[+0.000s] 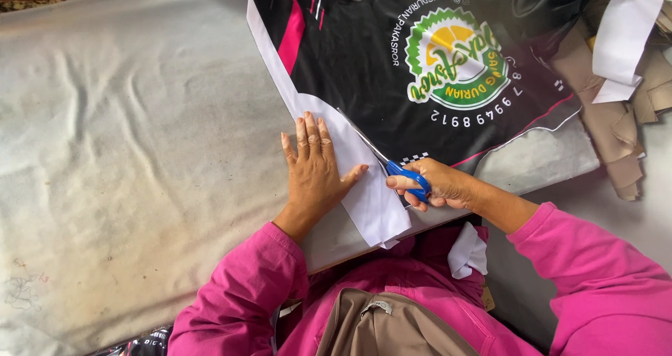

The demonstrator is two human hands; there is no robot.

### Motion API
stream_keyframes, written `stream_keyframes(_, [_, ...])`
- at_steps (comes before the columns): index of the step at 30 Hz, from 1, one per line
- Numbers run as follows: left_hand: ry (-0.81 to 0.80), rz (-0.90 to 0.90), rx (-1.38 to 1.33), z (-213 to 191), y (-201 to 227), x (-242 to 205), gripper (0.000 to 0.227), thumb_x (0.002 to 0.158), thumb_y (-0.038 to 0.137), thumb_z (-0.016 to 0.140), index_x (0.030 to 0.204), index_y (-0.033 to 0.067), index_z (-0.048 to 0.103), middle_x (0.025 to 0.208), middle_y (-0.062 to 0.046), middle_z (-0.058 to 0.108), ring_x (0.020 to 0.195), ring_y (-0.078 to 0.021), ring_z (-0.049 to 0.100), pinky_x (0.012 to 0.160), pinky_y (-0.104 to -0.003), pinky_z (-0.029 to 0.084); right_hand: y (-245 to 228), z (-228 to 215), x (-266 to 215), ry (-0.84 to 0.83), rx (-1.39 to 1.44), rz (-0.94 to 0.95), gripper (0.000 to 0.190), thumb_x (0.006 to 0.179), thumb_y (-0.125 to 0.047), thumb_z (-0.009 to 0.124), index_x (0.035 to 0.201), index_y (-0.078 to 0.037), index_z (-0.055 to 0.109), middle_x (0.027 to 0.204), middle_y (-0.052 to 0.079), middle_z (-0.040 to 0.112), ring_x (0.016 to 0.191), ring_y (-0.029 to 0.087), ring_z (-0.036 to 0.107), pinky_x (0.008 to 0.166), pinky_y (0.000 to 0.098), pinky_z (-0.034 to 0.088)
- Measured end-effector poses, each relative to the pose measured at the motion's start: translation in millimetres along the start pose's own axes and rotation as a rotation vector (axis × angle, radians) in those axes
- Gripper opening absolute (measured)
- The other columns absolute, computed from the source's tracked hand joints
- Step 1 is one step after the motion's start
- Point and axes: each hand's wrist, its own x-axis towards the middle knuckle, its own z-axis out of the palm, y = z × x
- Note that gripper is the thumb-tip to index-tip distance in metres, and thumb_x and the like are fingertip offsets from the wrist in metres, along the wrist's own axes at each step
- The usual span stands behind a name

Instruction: The person uses blue-handled scissors to cut a piece of white fabric that is laid over a black printed garment on a table. They carefully trim the fabric along the garment's edges, occasionally lifting and repositioning the material to continue the cut.

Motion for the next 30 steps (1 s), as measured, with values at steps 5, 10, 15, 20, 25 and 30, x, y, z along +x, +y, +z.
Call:
stream_keyframes(5, [-0.005, 0.002, 0.003, -1, 0, 0, 0.104, 0.080, 0.072, 0.045, 0.144, -0.0035, 0.017, 0.152, -0.025, 0.008, 0.142, -0.0356, 0.002, 0.108, -0.057, -0.011, -2, -2, 4, -0.010, -0.004, -0.002, 0.036, 0.081, -0.031, 0.071, 0.074, 0.001, 0.056, 0.046, 0.016, 0.053, 0.034, 0.019, 0.053, 0.025, 0.0148, 0.027])
stream_keyframes(10, [-0.003, 0.010, -0.003, -1, -1, 0, 0.104, 0.080, 0.072, 0.046, 0.144, -0.0042, 0.016, 0.151, -0.025, 0.008, 0.142, -0.0360, 0.002, 0.108, -0.058, -0.011, -5, -2, 2, -0.009, -0.013, 0.013, 0.037, 0.081, -0.031, 0.072, 0.073, 0.001, 0.056, 0.045, 0.015, 0.053, 0.034, 0.020, 0.052, 0.026, 0.0154, 0.027])
stream_keyframes(15, [-0.004, 0.018, -0.010, -2, -1, 0, 0.104, 0.080, 0.071, 0.047, 0.144, -0.0055, 0.016, 0.151, -0.027, 0.007, 0.141, -0.0374, 0.002, 0.107, -0.059, -0.010, -7, -4, 2, 0.001, -0.044, 0.007, 0.035, 0.081, -0.028, 0.073, 0.073, 0.002, 0.056, 0.044, 0.016, 0.052, 0.033, 0.020, 0.051, 0.026, 0.0168, 0.027])
stream_keyframes(20, [0.009, 0.022, -0.017, -1, -1, 0, 0.105, 0.080, 0.072, 0.045, 0.143, -0.0060, 0.017, 0.151, -0.027, 0.008, 0.141, -0.0372, 0.002, 0.108, -0.059, -0.009, -2, -10, 8, 0.000, -0.065, -0.004, 0.034, 0.080, -0.026, 0.073, 0.071, 0.002, 0.056, 0.043, 0.014, 0.051, 0.032, 0.019, 0.051, 0.027, 0.0166, 0.027])
stream_keyframes(25, [0.019, 0.017, -0.003, 0, -1, 0, 0.105, 0.080, 0.073, 0.045, 0.143, -0.0058, 0.018, 0.150, -0.027, 0.009, 0.141, -0.0369, 0.003, 0.108, -0.058, -0.009, -3, -11, 8, 0.012, -0.080, 0.001, 0.033, 0.080, -0.024, 0.074, 0.070, 0.002, 0.056, 0.042, 0.015, 0.051, 0.031, 0.019, 0.050, 0.027, 0.0171, 0.026])
stream_keyframes(30, [0.028, 0.025, 0.010, 2, -2, -1, 0.105, 0.079, 0.075, 0.044, 0.143, -0.0055, 0.018, 0.150, -0.027, 0.009, 0.141, -0.0369, 0.005, 0.108, -0.059, -0.007, -20, -5, 5, -0.023, -0.073, 0.026, 0.034, 0.081, -0.029, 0.072, 0.075, 0.001, 0.057, 0.046, 0.016, 0.053, 0.034, 0.020, 0.052, 0.028, 0.0181, 0.029])
